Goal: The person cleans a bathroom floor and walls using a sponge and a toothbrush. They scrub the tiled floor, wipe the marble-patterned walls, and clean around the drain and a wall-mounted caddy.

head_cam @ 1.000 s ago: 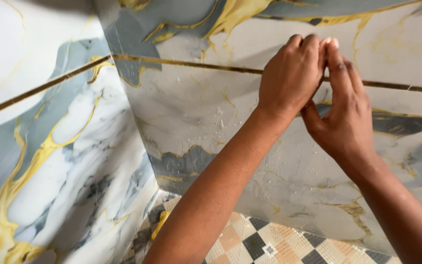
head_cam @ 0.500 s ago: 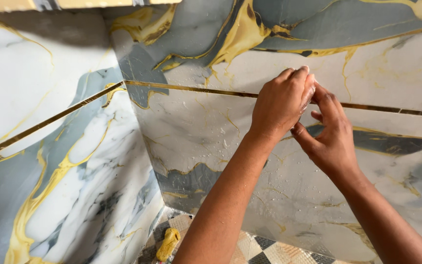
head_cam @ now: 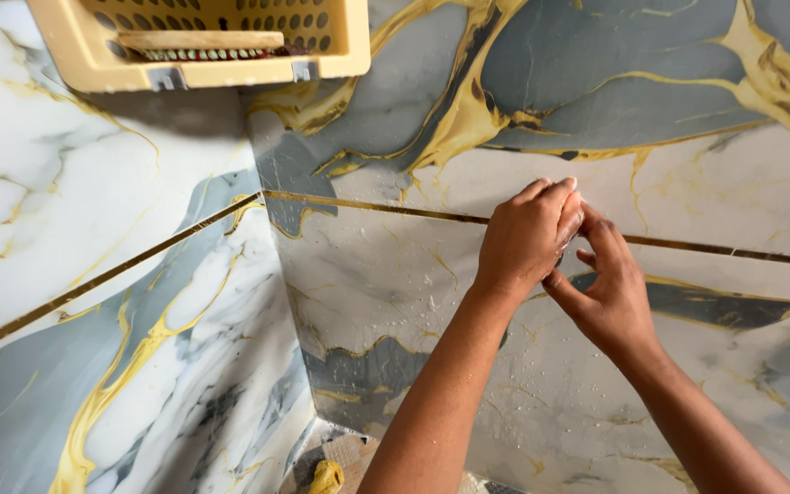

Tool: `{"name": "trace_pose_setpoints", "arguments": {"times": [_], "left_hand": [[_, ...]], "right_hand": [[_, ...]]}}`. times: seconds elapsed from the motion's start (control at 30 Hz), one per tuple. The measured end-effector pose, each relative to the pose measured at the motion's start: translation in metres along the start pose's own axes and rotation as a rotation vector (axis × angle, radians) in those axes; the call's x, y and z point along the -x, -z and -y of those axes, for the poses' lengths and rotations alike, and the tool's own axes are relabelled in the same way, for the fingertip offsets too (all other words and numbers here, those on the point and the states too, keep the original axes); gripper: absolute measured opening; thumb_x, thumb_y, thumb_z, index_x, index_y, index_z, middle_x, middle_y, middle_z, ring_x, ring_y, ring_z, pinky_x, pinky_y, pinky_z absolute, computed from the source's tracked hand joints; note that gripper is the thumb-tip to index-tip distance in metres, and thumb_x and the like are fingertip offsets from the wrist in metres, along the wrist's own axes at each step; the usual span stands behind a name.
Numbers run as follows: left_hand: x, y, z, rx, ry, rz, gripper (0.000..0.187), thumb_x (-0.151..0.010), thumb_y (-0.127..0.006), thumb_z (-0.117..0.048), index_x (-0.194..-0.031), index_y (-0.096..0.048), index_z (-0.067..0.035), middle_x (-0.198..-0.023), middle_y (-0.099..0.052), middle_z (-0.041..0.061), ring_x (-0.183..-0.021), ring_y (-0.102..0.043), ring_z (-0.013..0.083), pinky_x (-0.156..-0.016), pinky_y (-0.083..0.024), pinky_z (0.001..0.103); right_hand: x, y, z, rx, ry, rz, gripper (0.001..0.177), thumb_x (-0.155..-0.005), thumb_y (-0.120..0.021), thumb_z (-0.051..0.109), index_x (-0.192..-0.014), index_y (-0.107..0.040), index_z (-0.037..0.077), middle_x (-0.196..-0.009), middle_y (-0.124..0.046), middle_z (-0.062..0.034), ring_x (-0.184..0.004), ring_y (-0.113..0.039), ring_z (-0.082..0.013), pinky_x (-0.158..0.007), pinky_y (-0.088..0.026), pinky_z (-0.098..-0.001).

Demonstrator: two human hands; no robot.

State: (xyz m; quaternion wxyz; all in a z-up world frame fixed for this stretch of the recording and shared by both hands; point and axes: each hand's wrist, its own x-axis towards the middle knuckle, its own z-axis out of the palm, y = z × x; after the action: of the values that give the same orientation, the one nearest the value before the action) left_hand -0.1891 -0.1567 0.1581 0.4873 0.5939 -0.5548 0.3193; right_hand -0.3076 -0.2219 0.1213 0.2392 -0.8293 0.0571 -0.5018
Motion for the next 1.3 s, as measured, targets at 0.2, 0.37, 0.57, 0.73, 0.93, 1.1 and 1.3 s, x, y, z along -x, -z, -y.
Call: {"name": "trace_pose_setpoints", "arguments": {"times": [0.2, 0.37, 0.57, 0.73, 0.93, 1.1, 1.3], "left_hand": [[-0.003, 0.003, 0.003, -0.003, -0.008, 0.059, 0.035, -0.096, -0.064, -0.023, -0.125, -0.068, -0.002, -0.103, -0.072, 0.015, -0.088, -0.073, 0.0331, -0.077, -0.059, 0.042], [-0.004, 0.006, 0.003, 0.018, -0.006, 0.065, 0.035, -0.097, -0.064, -0.022, -0.125, -0.069, -0.002, -0.102, -0.072, 0.015, -0.089, -0.072, 0.0331, -0.078, -0.059, 0.042], [0.003, 0.008, -0.004, 0.006, -0.01, 0.014, 0.037, -0.105, -0.058, -0.027, -0.131, -0.065, -0.001, -0.119, -0.07, 0.019, -0.105, -0.071, 0.0362, -0.088, -0.058, 0.044], [0.048, 0.043, 0.001, 0.003, 0.022, -0.004, 0.041, -0.108, -0.052, -0.031, -0.138, -0.06, -0.005, -0.135, -0.068, 0.017, -0.119, -0.068, 0.0363, -0.094, -0.056, 0.043], [0.204, 0.113, 0.088, -0.145, 0.322, -0.038, 0.025, -0.103, -0.055, -0.023, -0.116, -0.071, -0.009, -0.116, -0.074, 0.011, -0.104, -0.072, 0.0311, -0.088, -0.059, 0.04], [0.368, 0.139, 0.155, -0.458, 0.822, 0.339, 0.02, -0.098, -0.056, -0.023, -0.102, -0.07, -0.009, -0.107, -0.069, 0.011, -0.095, -0.069, 0.0349, -0.082, -0.056, 0.047], [0.506, 0.147, 0.171, -0.599, 0.82, 0.375, 0.016, -0.084, -0.067, -0.015, -0.098, -0.071, -0.007, -0.109, -0.066, 0.016, -0.1, -0.066, 0.0378, -0.085, -0.053, 0.051]], "right_hand": [[-0.002, 0.004, -0.003, -0.075, -0.039, 0.032, 0.084, -0.08, -0.079, 0.021, -0.154, -0.042, 0.007, -0.148, -0.054, -0.0133, -0.136, -0.055, -0.0258, -0.104, -0.051, -0.0448], [-0.002, 0.003, -0.005, -0.09, -0.044, 0.034, 0.085, -0.08, -0.08, 0.023, -0.154, -0.041, 0.006, -0.149, -0.053, -0.0132, -0.136, -0.055, -0.0253, -0.104, -0.051, -0.0446], [0.003, 0.001, 0.008, 0.103, 0.036, -0.058, 0.083, -0.079, -0.079, 0.02, -0.152, -0.043, 0.006, -0.149, -0.054, -0.0157, -0.132, -0.058, -0.0309, -0.1, -0.053, -0.044], [0.035, -0.005, 0.041, 0.356, 0.442, -0.306, 0.083, -0.086, -0.074, 0.012, -0.158, -0.032, 0.001, -0.148, -0.051, -0.0222, -0.135, -0.054, -0.0417, -0.112, -0.047, -0.0509], [0.091, -0.063, 0.058, 0.194, 0.643, 0.017, 0.063, -0.078, -0.074, 0.013, -0.137, -0.053, 0.006, -0.133, -0.06, -0.0193, -0.124, -0.057, -0.0388, -0.108, -0.047, -0.0534], [0.161, -0.168, 0.04, 0.044, 0.592, 0.653, 0.047, -0.087, -0.071, 0.019, -0.131, -0.06, 0.007, -0.135, -0.063, -0.0154, -0.128, -0.059, -0.0348, -0.106, -0.048, -0.0474], [0.258, -0.289, 0.005, 0.114, 0.134, 1.153, 0.071, -0.08, -0.076, 0.028, -0.142, -0.049, 0.008, -0.147, -0.047, -0.0201, -0.127, -0.053, -0.0368, -0.102, -0.05, -0.0455]]}}
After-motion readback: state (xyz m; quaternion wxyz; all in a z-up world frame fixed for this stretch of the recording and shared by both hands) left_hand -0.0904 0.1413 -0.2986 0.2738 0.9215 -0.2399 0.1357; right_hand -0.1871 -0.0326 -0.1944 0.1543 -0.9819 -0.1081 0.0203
